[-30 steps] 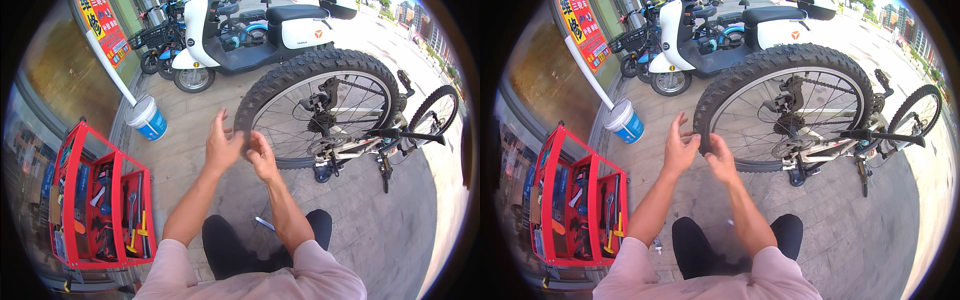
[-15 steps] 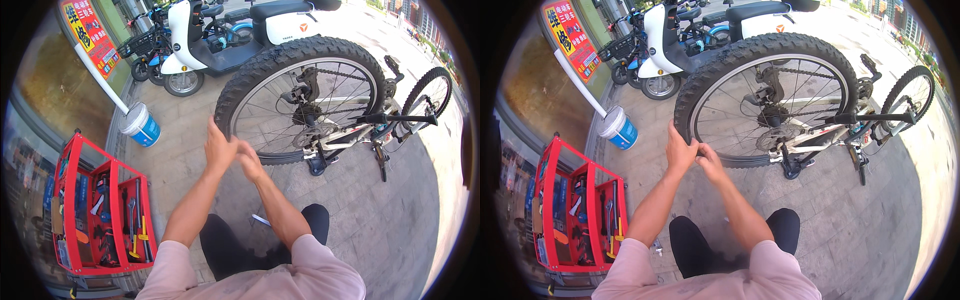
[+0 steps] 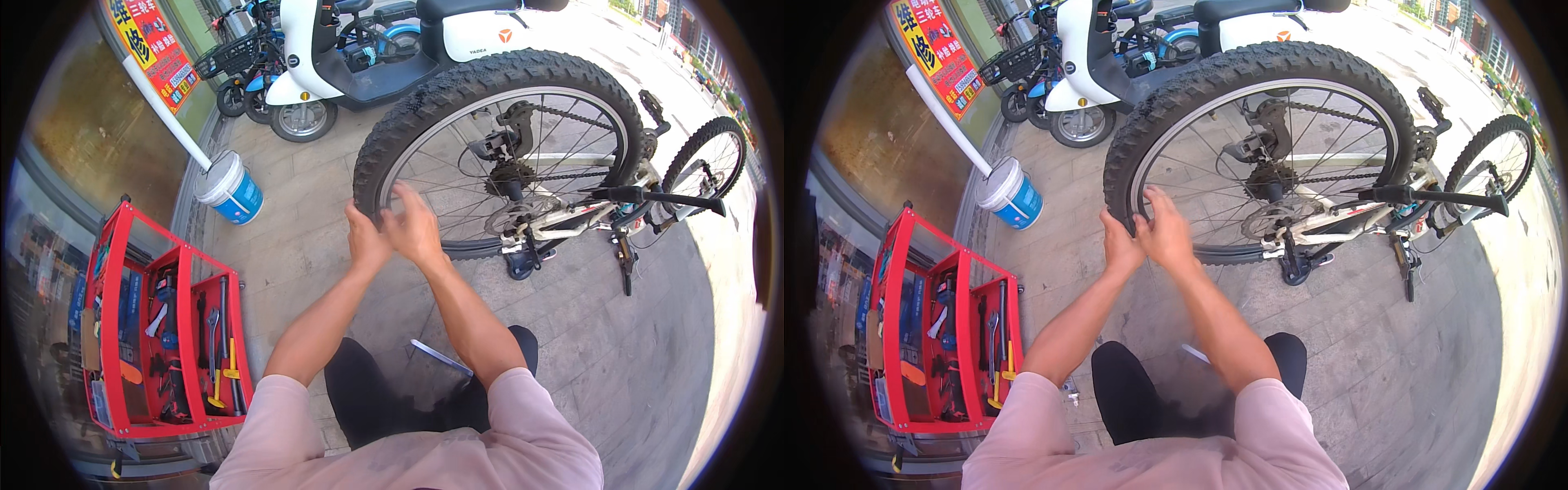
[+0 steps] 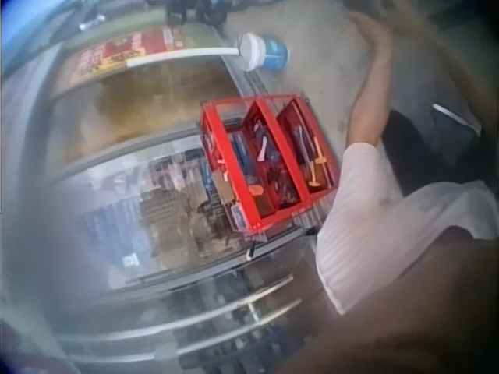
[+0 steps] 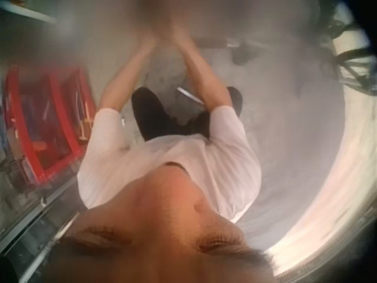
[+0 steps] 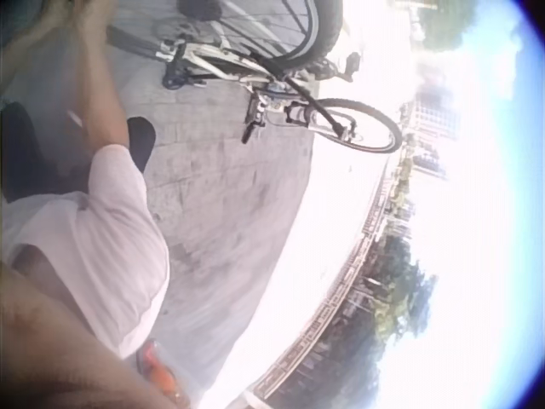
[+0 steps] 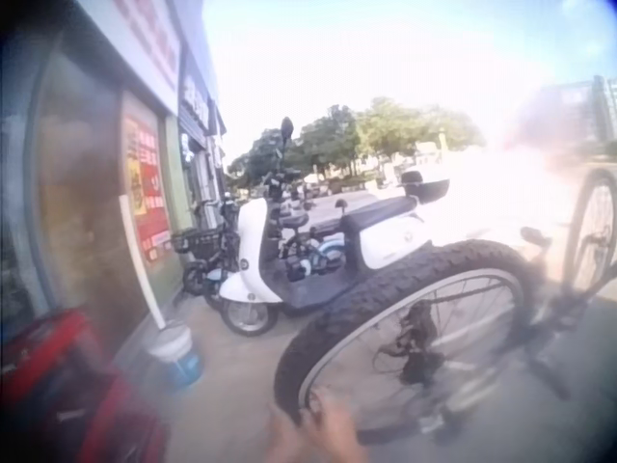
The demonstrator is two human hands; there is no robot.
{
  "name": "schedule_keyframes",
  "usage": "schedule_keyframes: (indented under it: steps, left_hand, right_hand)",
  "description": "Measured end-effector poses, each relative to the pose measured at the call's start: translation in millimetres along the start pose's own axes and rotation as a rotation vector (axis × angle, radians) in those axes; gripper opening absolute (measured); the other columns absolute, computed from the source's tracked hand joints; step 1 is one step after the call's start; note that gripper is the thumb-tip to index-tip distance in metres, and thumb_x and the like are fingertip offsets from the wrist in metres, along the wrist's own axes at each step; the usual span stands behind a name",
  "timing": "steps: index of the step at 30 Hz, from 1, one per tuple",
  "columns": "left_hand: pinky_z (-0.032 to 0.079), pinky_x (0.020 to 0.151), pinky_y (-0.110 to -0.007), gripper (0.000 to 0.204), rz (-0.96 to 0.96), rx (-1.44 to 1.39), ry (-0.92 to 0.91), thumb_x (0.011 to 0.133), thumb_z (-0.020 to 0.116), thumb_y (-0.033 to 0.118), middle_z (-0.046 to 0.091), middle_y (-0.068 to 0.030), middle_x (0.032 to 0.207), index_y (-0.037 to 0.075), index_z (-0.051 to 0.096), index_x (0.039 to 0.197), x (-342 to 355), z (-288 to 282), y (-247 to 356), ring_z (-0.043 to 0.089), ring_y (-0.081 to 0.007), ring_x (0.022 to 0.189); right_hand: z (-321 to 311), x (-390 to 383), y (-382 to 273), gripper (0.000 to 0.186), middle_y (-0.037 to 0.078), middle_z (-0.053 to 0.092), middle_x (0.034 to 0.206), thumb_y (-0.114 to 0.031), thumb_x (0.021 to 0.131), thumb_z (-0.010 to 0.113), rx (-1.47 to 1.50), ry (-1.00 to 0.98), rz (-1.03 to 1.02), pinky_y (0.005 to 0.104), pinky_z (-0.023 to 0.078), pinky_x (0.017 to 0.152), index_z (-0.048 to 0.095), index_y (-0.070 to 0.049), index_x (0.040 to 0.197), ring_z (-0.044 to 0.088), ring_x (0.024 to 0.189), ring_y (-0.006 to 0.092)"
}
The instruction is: The person flips a bicycle upside down and removes the rear wheel. They use a tire lever to pry the tire off the rim, remove the inner tube, and then reseat the tire bead onto the rim using the lever and hands.
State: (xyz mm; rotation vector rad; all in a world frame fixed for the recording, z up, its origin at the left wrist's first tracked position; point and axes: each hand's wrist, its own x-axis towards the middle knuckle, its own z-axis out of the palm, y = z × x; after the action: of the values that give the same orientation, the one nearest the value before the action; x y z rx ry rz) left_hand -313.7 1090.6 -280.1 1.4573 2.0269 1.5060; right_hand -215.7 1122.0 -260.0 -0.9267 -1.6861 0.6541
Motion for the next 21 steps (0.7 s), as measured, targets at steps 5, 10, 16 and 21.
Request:
schedule_keyframes:
  steps: [5, 10, 16, 21]
  left_hand:
    - [0.044, 0.088, -0.044, 0.068, -0.004, 0.034, 0.052, 0.078, 0.065, 0.019, 0.05, -0.0274, 0.116, -0.006, 0.026, 0.129, -5.0, -1.6, -4.1, 0.054, -0.0421, 0.106]
    - [0.043, 0.089, -0.043, 0.071, 0.137, 0.046, 0.171, 0.075, 0.064, 0.008, 0.05, -0.0282, 0.115, -0.007, 0.024, 0.131, -12.3, -0.3, -3.5, 0.052, -0.0432, 0.107]
    - [0.046, 0.084, -0.043, 0.073, 0.046, -0.021, 0.14, 0.083, 0.064, 0.026, 0.053, -0.0256, 0.115, -0.007, 0.022, 0.133, -17.4, 2.2, 9.0, 0.057, -0.041, 0.101]
    - [0.048, 0.077, -0.041, 0.073, -0.059, -0.024, 0.009, 0.084, 0.064, 0.032, 0.059, -0.0228, 0.106, -0.004, 0.023, 0.133, -17.5, -12.2, 22.2, 0.06, -0.0367, 0.097]
  right_hand:
    - [-4.5, 8.5, 23.8, 0.025, 0.01, 0.058, 0.087, -0.02, 0.076, 0.07, -0.217, -0.113, -0.228, 0.0407, 0.044, 0.074, 0.061, -0.006, 0.094, 0.053, 0.084, 0.0318]
    - [-5.0, 14.2, 27.2, 0.023, 0.01, 0.058, 0.084, -0.022, 0.075, 0.071, -0.277, -0.124, -0.284, 0.0407, 0.043, 0.074, 0.063, -0.005, 0.089, 0.052, 0.081, 0.0323]
    - [2.9, -5.8, 4.0, 0.026, 0.016, 0.056, 0.104, -0.016, 0.076, 0.07, -0.07, 0.098, -0.055, 0.0426, 0.046, 0.079, 0.059, -0.004, 0.096, 0.056, 0.091, 0.0336]
    - [20.6, -14.8, -35.3, 0.033, 0.02, 0.055, 0.109, -0.016, 0.075, 0.071, -0.031, 0.298, -0.006, 0.0418, 0.046, 0.081, 0.054, 0.0, 0.099, 0.057, 0.093, 0.0333]
